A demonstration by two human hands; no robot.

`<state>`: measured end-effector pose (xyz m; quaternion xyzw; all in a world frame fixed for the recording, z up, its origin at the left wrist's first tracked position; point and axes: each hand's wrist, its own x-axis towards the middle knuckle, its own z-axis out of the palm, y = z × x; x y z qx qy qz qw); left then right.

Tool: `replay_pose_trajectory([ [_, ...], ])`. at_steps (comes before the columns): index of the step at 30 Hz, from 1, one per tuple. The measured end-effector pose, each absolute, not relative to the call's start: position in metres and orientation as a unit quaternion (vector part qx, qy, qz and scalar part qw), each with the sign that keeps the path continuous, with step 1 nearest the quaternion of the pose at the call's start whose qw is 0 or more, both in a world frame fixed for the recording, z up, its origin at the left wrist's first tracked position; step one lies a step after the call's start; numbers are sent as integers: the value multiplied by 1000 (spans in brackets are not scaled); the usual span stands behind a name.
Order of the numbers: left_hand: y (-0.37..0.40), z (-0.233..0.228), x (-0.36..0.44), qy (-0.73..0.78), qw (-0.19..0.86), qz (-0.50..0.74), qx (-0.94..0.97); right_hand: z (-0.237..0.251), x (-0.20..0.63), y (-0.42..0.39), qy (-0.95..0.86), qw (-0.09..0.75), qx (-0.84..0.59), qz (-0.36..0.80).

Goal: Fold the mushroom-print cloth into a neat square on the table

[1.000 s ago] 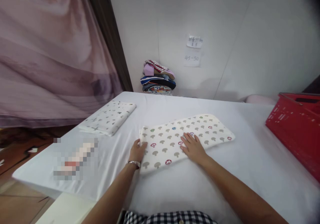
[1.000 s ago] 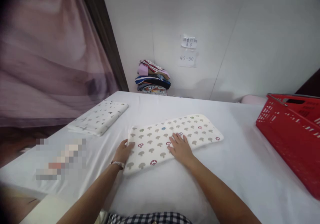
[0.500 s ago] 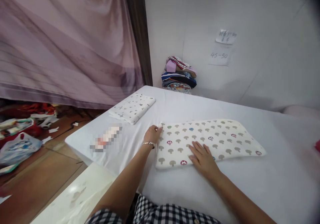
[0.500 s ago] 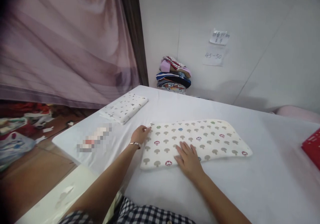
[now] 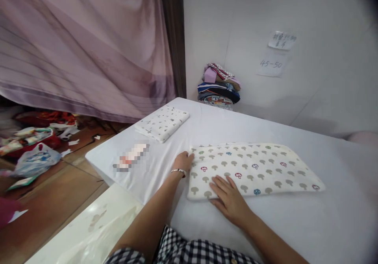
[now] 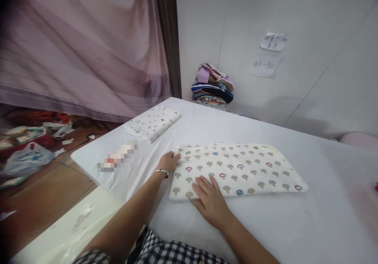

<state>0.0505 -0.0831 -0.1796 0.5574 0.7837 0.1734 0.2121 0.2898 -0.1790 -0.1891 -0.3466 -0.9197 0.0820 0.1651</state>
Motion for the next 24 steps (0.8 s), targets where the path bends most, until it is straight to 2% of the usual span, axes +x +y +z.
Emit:
replay_pose_trajectory([
  [15, -60, -172, 52, 814, 214, 134, 523, -201, 273, -181, -914, 217, -343, 1],
  [24, -36, -171, 41, 795, 238, 101, 549, -192, 238, -169, -931, 196, -309, 9],
])
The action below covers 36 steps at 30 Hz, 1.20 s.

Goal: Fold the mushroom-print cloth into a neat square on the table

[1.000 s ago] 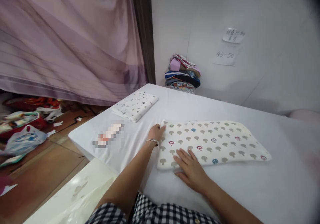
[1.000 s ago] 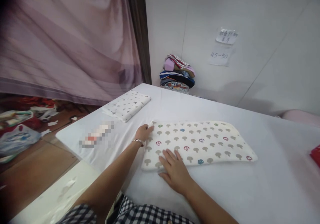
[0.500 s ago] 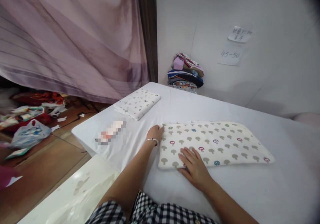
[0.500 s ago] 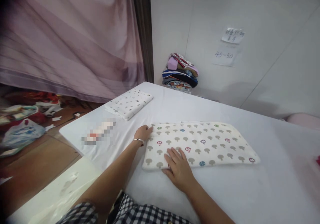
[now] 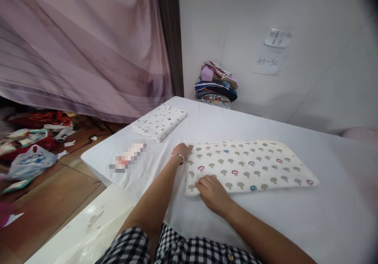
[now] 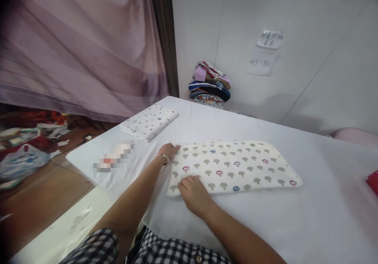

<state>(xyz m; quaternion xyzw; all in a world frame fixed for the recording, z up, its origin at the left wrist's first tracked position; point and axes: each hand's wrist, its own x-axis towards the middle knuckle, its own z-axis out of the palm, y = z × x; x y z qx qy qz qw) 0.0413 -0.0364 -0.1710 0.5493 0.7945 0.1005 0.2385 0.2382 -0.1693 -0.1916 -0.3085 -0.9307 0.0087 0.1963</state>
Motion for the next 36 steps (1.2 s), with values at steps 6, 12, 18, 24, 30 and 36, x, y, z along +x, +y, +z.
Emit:
replay_pose_trajectory([
  [6, -46, -172, 45, 800, 218, 112, 547, -188, 243, -181, -934, 209, -286, 53],
  [12, -60, -178, 54, 805, 169, 150, 548, -178, 248, -193, -925, 221, -273, 145],
  [18, -63, -184, 56, 760, 114, 183, 613, -170, 291, -135, -855, 320, -357, 197],
  [24, -64, -185, 57, 750, 94, 210, 620, -164, 333, -30, -819, 205, -524, 107],
  [30, -63, -188, 55, 755, 109, 207, 613, -159, 334, 13, -858, 11, -506, 90],
  [36, -64, -183, 57, 767, 127, 197, 598, -143, 330, 28, -840, -79, -524, 117],
])
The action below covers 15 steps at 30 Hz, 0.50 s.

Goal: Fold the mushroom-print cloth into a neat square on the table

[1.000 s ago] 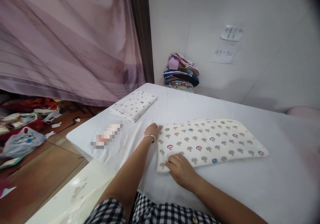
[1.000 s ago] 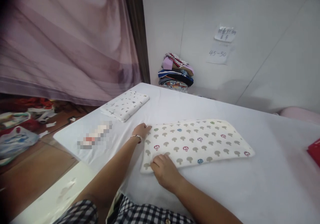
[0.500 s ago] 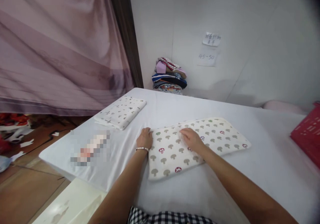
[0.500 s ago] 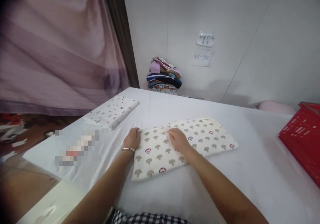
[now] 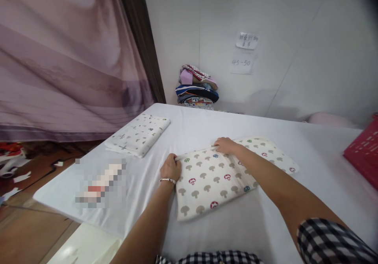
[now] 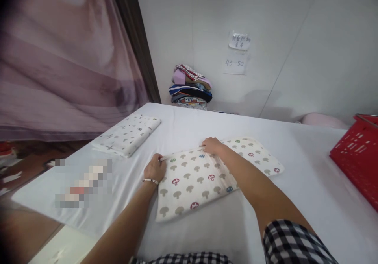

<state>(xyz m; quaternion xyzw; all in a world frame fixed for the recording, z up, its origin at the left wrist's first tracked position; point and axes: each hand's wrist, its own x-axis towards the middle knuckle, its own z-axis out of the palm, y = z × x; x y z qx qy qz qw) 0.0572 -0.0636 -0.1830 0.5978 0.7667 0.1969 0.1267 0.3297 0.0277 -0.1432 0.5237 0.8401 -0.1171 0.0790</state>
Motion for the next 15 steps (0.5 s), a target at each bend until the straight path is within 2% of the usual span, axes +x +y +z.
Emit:
replay_pose_trajectory([
  [6, -65, -177, 59, 771, 136, 187, 594, -142, 328, 35, 828, 71, 539, -135],
  [15, -61, -177, 60, 785, 126, 167, 583, -171, 335, 23, 822, -30, 560, -103],
])
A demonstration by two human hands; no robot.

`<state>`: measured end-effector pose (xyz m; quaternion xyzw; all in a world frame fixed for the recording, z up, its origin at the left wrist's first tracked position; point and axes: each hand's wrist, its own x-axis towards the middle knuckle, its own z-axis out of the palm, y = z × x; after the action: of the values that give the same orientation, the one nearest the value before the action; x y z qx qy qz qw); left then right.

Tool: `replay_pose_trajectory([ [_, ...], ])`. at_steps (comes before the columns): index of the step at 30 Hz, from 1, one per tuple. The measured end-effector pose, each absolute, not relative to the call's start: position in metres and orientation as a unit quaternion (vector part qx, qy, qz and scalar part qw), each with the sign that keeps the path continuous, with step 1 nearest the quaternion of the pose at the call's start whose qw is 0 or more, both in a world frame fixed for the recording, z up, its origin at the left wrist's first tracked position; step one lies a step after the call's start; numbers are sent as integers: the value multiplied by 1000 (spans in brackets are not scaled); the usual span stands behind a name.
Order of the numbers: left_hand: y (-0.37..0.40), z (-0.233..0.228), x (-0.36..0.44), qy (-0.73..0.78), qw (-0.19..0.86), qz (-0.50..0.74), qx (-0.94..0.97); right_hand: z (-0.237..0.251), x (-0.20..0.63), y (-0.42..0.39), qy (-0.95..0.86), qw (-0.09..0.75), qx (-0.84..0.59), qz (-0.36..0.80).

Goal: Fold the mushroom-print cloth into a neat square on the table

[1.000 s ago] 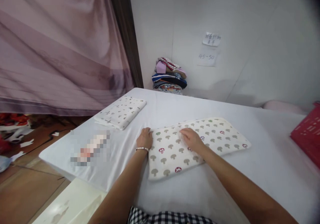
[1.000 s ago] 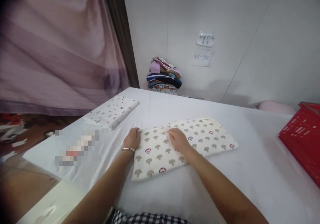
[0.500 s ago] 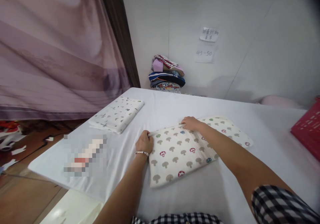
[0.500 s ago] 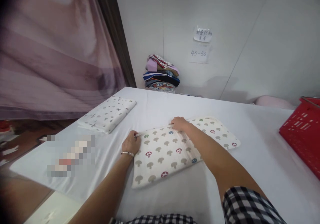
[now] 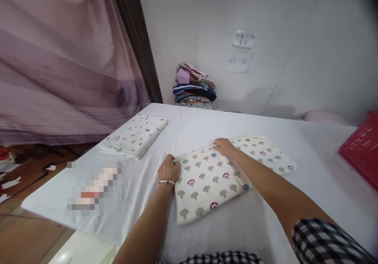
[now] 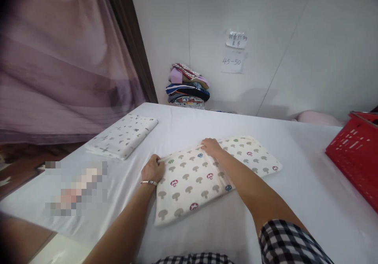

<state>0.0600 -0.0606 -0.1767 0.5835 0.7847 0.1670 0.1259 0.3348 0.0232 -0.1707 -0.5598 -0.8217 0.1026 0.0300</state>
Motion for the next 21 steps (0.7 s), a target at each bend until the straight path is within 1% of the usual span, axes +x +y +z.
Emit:
replay_pose_trajectory([
  [6, -63, -181, 61, 759, 82, 188, 618, -184, 337, 6, -776, 134, -616, 33],
  [9, -63, -183, 60, 727, 43, 205, 654, -189, 326, -19, -782, 170, -598, 49],
  [11, -62, -185, 59, 705, 39, 198, 680, -192, 317, -37, -814, 164, -550, 87],
  [13, -59, -186, 57, 692, 57, 177, 697, -192, 312, -53, -838, 134, -517, 110],
  [15, -54, -187, 54, 691, 78, 157, 702, -191, 309, -61, -845, 104, -511, 117],
  [18, -48, -181, 52, 699, 99, 133, 696, -187, 310, -63, -841, 91, -519, 123],
  [21, -47, -170, 62, 700, 72, 99, 704, -184, 309, -61, -837, 90, -524, 130],
])
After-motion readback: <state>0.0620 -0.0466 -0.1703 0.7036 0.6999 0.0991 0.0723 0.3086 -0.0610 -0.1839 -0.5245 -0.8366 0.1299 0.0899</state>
